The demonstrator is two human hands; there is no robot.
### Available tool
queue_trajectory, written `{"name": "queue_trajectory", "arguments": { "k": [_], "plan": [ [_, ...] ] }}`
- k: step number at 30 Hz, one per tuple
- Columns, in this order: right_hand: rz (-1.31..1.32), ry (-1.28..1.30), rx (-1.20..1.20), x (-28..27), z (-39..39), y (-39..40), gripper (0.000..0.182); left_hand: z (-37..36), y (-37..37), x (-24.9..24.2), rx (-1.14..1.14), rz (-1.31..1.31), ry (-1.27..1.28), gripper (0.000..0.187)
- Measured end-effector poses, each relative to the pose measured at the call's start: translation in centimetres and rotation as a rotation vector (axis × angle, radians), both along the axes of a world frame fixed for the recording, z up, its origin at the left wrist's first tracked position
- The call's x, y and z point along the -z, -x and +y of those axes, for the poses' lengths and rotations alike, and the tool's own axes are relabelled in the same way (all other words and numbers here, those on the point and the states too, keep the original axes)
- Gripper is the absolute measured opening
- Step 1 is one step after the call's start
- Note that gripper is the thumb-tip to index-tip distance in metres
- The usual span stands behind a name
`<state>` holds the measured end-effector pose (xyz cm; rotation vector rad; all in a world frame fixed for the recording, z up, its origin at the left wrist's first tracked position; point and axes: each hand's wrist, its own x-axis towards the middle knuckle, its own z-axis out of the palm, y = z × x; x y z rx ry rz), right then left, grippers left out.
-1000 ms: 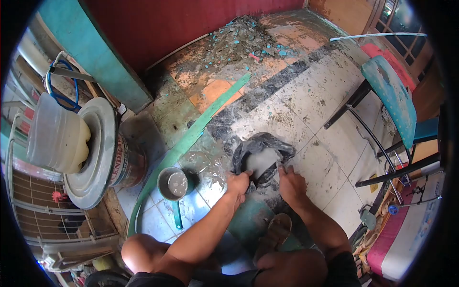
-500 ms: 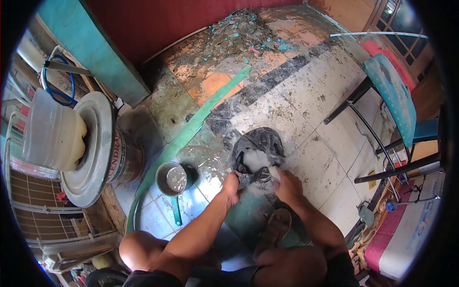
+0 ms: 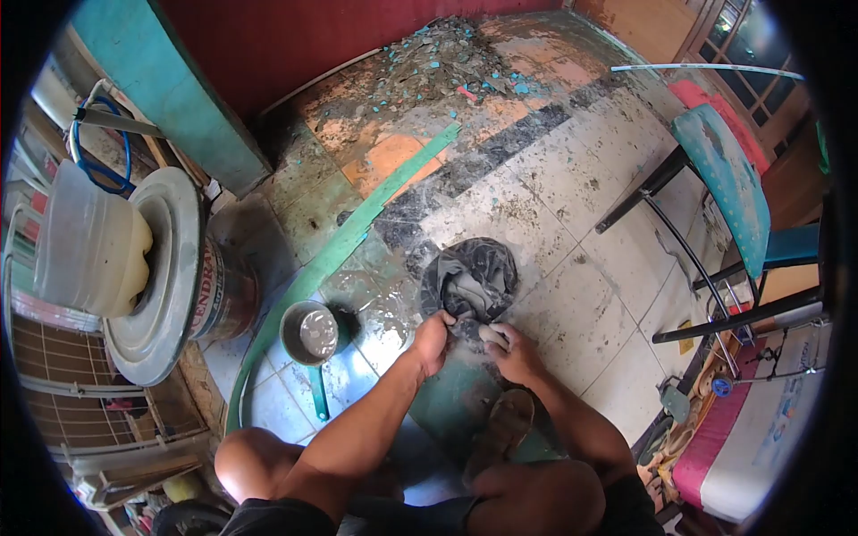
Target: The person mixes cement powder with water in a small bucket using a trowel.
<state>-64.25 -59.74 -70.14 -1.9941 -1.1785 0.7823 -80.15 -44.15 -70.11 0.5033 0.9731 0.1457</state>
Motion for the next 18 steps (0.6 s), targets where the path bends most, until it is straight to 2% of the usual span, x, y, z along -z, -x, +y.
{"name": "queue_trajectory", "arguments": {
  "k": [2,5,6,9,12,15,17,18],
  "plan": [
    [0.135,0.044,0.024,0.4,0.3,-0.7,0.045,-0.3,-0.9,-1.9,0.015,0.128,-0.072,0.031],
    [0.266,0.105,0.014,0.8,-0.1,-1.0,0.043,1.8,-0.2,-7.8,0.385,0.459,-0.508,0.037],
    [0.291,0.125,0.002,0.7,-0.2,-1.1,0.042,3.4,0.4,-8.4,0.52,0.425,-0.539,0.039],
    [0.395,0.117,0.005,-1.3,-0.3,-0.7,0.04,6.7,1.8,-10.7,0.577,0.246,-0.385,0.035],
    [0.474,0.152,0.042,-2.0,0.5,-0.4,0.04,8.1,1.9,-15.6,0.944,0.43,-0.603,0.031],
    [0.568,0.21,0.085,-3.3,1.2,0.1,0.041,8.5,3.3,-11.5,0.893,0.254,-0.654,0.033],
    [0.606,0.189,0.097,-1.8,0.7,0.3,0.041,8.9,3.7,-11.1,0.879,0.248,-0.845,0.042],
    [0.55,0.228,0.094,-3.8,1.0,0.7,0.04,9.7,4.1,-9.5,0.908,0.261,-0.918,0.042]
  ]
}}
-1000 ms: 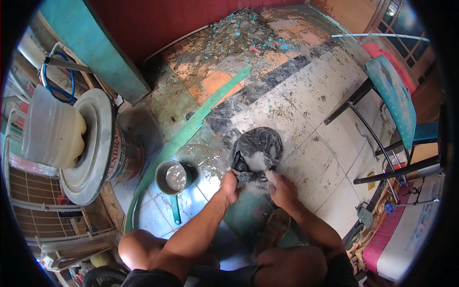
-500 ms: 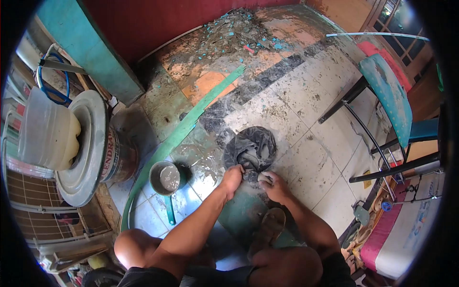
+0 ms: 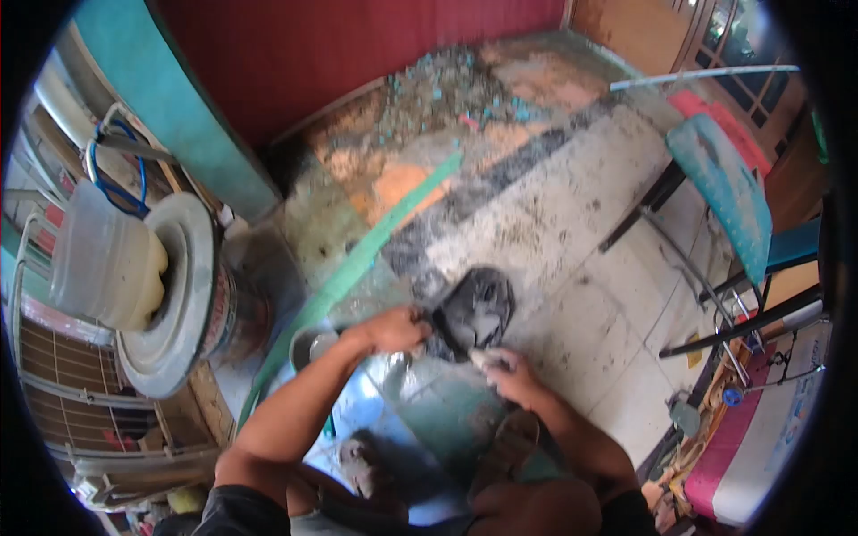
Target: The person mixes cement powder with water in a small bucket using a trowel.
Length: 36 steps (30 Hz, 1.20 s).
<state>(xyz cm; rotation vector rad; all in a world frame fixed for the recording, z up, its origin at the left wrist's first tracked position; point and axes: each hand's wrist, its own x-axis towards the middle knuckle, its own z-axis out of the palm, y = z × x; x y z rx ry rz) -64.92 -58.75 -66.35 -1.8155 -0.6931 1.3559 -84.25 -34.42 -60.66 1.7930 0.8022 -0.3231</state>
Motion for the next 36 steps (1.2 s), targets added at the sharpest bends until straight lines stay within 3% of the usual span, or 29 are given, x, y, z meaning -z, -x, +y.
{"name": "queue_trajectory", "arguments": {
  "k": [4,6,8,12,14,17,21,23,24,25,26,27,28,29,30,34,36],
  "plan": [
    [-0.004,0.059,0.02,1.5,0.3,0.6,0.032,2.2,-0.4,0.2,0.237,-0.11,-0.319,0.04],
    [-0.043,0.072,-0.012,3.3,0.6,0.5,0.034,2.6,0.1,3.0,0.221,-0.205,-0.477,0.041],
    [-0.052,0.078,-0.038,5.7,0.6,0.4,0.035,2.6,0.4,2.9,0.199,-0.092,-0.516,0.039],
    [-0.025,0.081,-0.014,6.0,1.7,-0.2,0.037,1.5,1.5,5.0,-0.043,-0.21,-0.382,0.035],
    [-0.016,0.079,-0.005,6.5,1.8,-0.1,0.037,1.2,2.1,5.5,0.04,-0.496,-0.263,0.038],
    [-0.002,0.075,0.007,7.5,1.7,0.0,0.039,0.2,2.1,6.6,0.247,-0.4,-0.389,0.047],
    [0.016,0.046,0.023,9.2,1.0,0.0,0.041,-1.1,1.8,5.5,0.122,-0.419,-0.519,0.05],
    [0.029,0.012,0.041,10.6,-0.1,-0.1,0.042,-1.3,2.0,3.2,0.085,-0.363,-0.368,0.047],
    [-0.015,0.005,0.075,5.6,-0.3,1.0,0.04,-1.9,2.0,-1.1,0.102,-0.275,-0.299,0.043],
    [-0.139,-0.072,0.048,2.3,0.0,1.8,0.038,-1.7,2.1,-1.0,0.128,-0.488,-0.254,0.041],
    [-0.062,0.069,0.099,1.5,0.0,1.6,0.036,-1.5,2.2,-0.8,0.124,-0.278,-0.235,0.04],
    [-0.096,0.112,0.08,0.0,0.1,1.6,0.033,-1.3,2.2,0.5,0.139,-0.298,-0.189,0.039],
    [-0.223,-0.092,-0.017,1.1,-0.6,0.9,0.037,-1.4,2.0,2.9,0.067,-0.408,-0.027,0.044],
    [-0.13,-0.107,-0.008,0.7,-0.7,0.5,0.039,-1.4,2.1,3.5,0.067,-0.474,-0.045,0.05],
    [-0.04,0.014,0.002,-4.4,-0.2,1.2,0.039,-1.9,2.4,1.8,0.071,-0.407,-0.077,0.056],
    [-0.026,0.014,0.012,-4.8,-0.6,0.3,0.039,-2.7,2.5,-0.8,0.109,-0.143,-0.324,0.074],
    [-0.061,0.017,0.015,-4.3,-0.8,-0.4,0.039,-3.0,2.5,-1.7,0.104,-0.124,-0.283,0.078]
  ]
}}
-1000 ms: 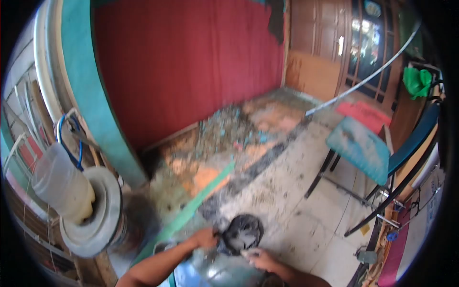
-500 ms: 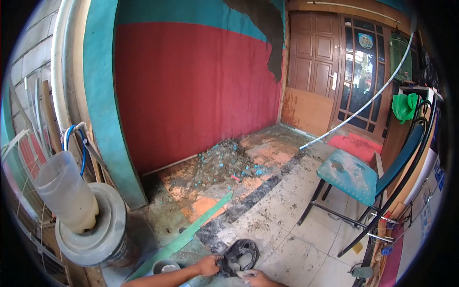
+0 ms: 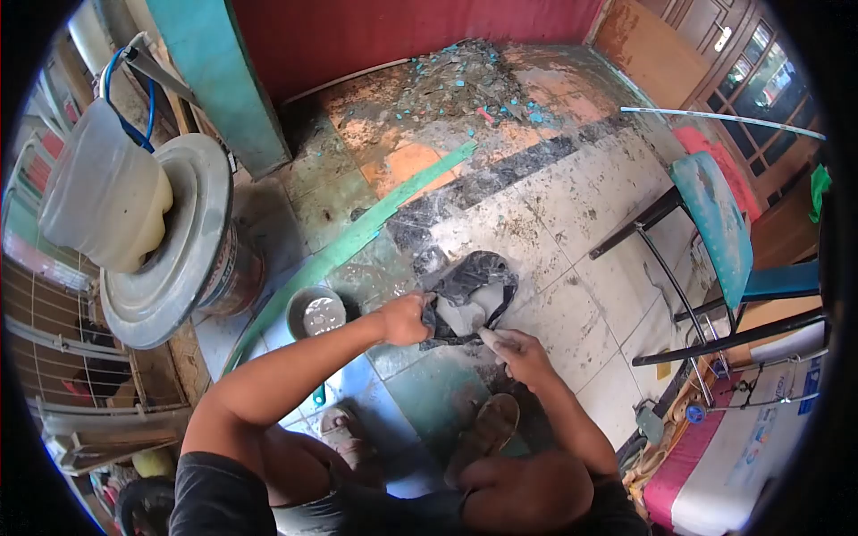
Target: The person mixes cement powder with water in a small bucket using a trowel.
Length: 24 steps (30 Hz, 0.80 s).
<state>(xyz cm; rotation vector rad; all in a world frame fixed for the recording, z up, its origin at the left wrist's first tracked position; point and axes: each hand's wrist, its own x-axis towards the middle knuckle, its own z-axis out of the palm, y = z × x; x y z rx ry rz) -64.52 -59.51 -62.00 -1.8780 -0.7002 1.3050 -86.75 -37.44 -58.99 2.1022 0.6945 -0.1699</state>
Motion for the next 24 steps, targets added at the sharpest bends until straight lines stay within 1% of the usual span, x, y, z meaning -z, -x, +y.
{"name": "queue_trajectory", "arguments": {
  "k": [1,4,7,10,13,16,19,24],
  "plan": [
    [0.01,0.007,0.008,0.0,0.0,-0.4,0.039,0.0,-0.1,-0.3,-0.001,0.008,0.015,0.081],
    [0.021,0.037,0.018,-0.4,0.3,-1.2,0.039,0.1,-0.4,0.1,-0.069,-0.022,0.021,0.078],
    [0.006,0.078,0.007,-1.7,0.5,-1.9,0.039,1.0,-1.0,0.1,-0.02,0.026,0.04,0.076],
    [0.018,0.082,0.014,-2.4,0.6,-2.7,0.039,0.8,-0.9,0.1,0.109,0.041,-0.114,0.073],
    [0.017,0.085,0.001,-3.6,0.9,-2.9,0.039,0.5,-2.0,-0.9,0.191,0.246,-0.08,0.07],
    [0.009,0.113,-0.017,-5.5,1.0,-3.1,0.038,-0.4,-2.7,-3.0,0.086,0.347,-0.143,0.068],
    [0.032,0.114,-0.022,-5.6,0.7,-4.0,0.039,0.1,-3.8,-2.4,0.103,0.448,-0.132,0.071],
    [0.048,0.131,-0.006,-5.6,-0.4,-5.0,0.042,0.4,-4.5,-0.4,0.016,0.411,-0.132,0.086]
  ]
}}
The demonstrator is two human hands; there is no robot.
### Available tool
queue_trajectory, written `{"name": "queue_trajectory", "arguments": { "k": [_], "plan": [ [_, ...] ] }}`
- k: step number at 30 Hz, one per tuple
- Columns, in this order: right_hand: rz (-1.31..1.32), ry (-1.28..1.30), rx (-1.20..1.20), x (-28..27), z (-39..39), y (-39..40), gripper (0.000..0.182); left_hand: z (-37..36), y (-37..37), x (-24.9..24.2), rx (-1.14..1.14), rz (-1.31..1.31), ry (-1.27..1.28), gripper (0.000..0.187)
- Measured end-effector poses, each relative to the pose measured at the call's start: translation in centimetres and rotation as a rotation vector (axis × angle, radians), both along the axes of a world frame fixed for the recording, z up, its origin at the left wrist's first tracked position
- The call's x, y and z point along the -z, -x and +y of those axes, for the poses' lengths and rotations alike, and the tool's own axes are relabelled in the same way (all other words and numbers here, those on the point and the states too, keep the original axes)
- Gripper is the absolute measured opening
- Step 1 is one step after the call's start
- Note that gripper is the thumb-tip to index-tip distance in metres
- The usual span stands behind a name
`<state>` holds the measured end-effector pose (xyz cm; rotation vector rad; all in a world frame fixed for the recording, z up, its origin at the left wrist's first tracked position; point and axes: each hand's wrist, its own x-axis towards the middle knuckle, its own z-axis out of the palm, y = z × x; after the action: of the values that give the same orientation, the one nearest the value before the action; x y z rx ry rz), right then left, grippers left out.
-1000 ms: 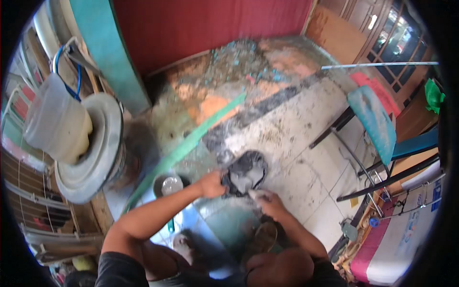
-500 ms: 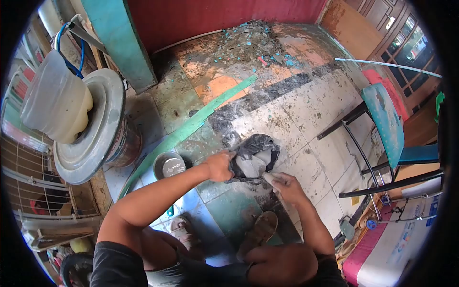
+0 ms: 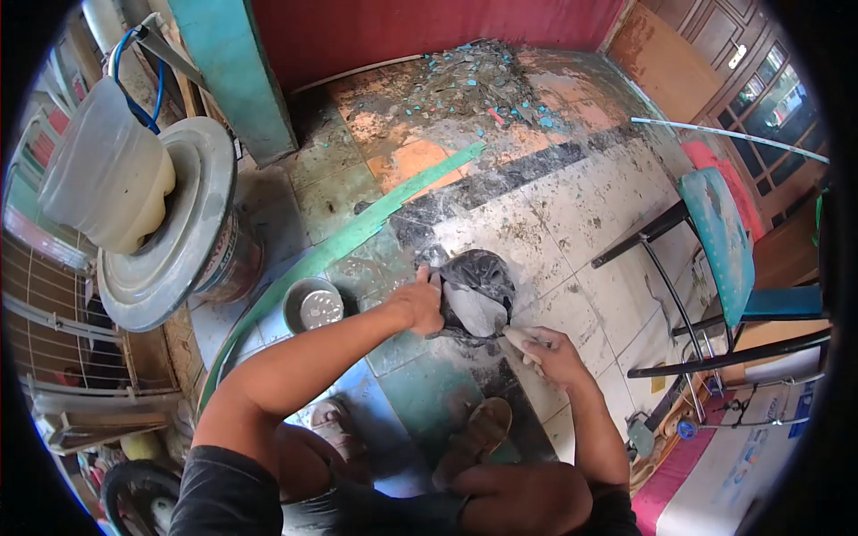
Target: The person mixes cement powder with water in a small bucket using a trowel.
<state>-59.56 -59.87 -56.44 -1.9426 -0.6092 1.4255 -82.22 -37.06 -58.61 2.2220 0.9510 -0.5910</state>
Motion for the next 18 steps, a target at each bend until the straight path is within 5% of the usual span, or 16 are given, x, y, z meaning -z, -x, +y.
{"name": "queue_trajectory", "arguments": {
  "k": [18],
  "plan": [
    [0.024,-0.039,0.018,-3.1,-0.5,-0.7,0.039,3.2,1.1,1.9,-0.137,-0.204,0.008,0.094]
  ]
}}
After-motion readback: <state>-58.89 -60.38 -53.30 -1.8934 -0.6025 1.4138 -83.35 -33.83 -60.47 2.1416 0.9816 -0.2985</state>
